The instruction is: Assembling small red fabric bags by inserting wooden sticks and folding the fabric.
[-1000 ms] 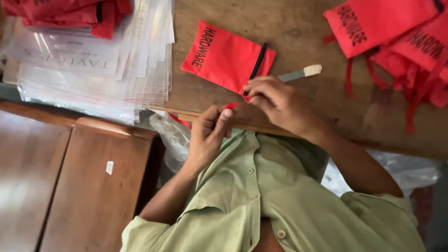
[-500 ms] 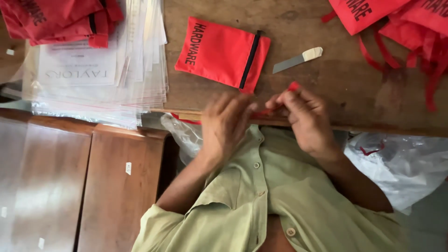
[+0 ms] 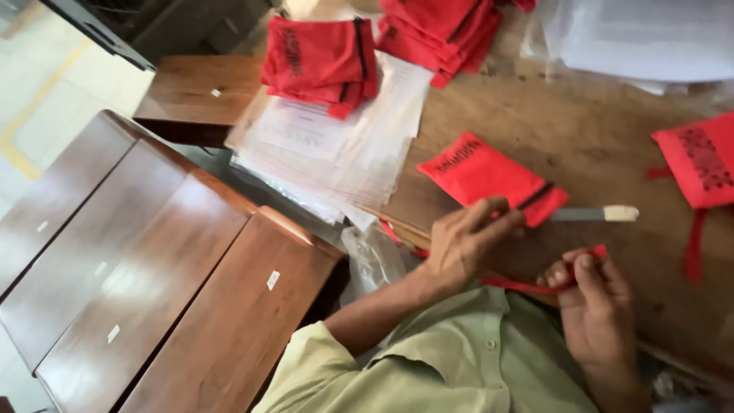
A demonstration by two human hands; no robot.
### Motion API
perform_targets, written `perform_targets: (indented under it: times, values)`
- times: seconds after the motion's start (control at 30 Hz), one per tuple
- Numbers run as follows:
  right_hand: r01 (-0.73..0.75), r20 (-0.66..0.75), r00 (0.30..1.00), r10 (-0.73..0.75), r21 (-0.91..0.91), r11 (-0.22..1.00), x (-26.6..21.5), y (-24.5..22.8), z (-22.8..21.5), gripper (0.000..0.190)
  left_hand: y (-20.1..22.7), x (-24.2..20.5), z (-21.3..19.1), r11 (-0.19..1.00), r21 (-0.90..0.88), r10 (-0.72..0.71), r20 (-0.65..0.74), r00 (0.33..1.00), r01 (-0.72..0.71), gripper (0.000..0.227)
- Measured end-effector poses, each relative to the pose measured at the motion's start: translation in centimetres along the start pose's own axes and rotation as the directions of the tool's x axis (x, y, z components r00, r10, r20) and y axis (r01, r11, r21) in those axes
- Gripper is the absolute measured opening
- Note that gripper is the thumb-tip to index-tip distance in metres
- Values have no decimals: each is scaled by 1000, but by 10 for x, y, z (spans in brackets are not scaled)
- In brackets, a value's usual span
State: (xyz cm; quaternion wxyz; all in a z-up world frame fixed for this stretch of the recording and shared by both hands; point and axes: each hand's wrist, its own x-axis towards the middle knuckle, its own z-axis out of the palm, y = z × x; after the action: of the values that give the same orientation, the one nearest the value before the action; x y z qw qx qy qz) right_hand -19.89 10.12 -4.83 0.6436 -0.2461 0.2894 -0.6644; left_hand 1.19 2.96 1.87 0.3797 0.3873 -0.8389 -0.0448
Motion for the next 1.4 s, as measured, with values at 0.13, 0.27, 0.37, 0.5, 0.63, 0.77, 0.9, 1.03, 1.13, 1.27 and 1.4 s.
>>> perform_targets:
  times: [0.13, 0.27, 0.37, 0.5, 0.63, 0.77, 0.9, 1.03, 1.13, 1.27, 1.4]
  values:
    - [-33, 11, 999, 35, -150, 988, 19, -25, 49, 17, 12, 9, -5, 982, -183, -48, -13, 999, 45, 40]
    - [-136, -11, 990, 139, -279, 951, 53, -22, 43, 21, 6, 2, 7, 934, -336, -130, -3, 992, 121, 38]
    - [-51, 12, 998, 55, -237, 970, 75, -10, 25, 17, -3, -7, 41, 334, -925, -399, 38, 916, 183, 32]
    - [-128, -116, 988, 99, -283, 950, 83, -12, 28, 19, -15, -21, 39, 637, -684, -432, 66, 899, 356, 26]
    - [-143, -134, 986, 104, -328, 934, 84, -12, 33, 20, -5, -21, 29, 387, -813, -561, 168, 811, 436, 22]
    - [-81, -20, 997, 79, -322, 943, 84, -13, 33, 23, 2, -27, 14, 171, -831, -627, 323, 709, 529, 24]
    - [-75, 23, 996, 86, -302, 950, 83, -17, 34, 22, -2, -24, 3, 75, -795, -589, 452, 670, 602, 37]
    - [-100, 34, 993, 114, -279, 955, 83, -19, 30, 21, -20, -27, 7, 95, -802, -409, 509, 757, 590, 44]
    - [-139, 21, 989, 149, -258, 956, 83, -20, 28, 21, -22, -19, 2, 153, -778, -363, 529, 767, 609, 39]
    - [-168, 8, 985, 175, -238, 957, 84, -20, 27, 20, -23, -10, 3, 127, -707, -408, 602, 686, 696, 29]
    - [-156, 12, 987, 163, -235, 959, 83, -21, 26, 20, -28, -6, 3, 84, -693, -419, 628, 656, 716, 22]
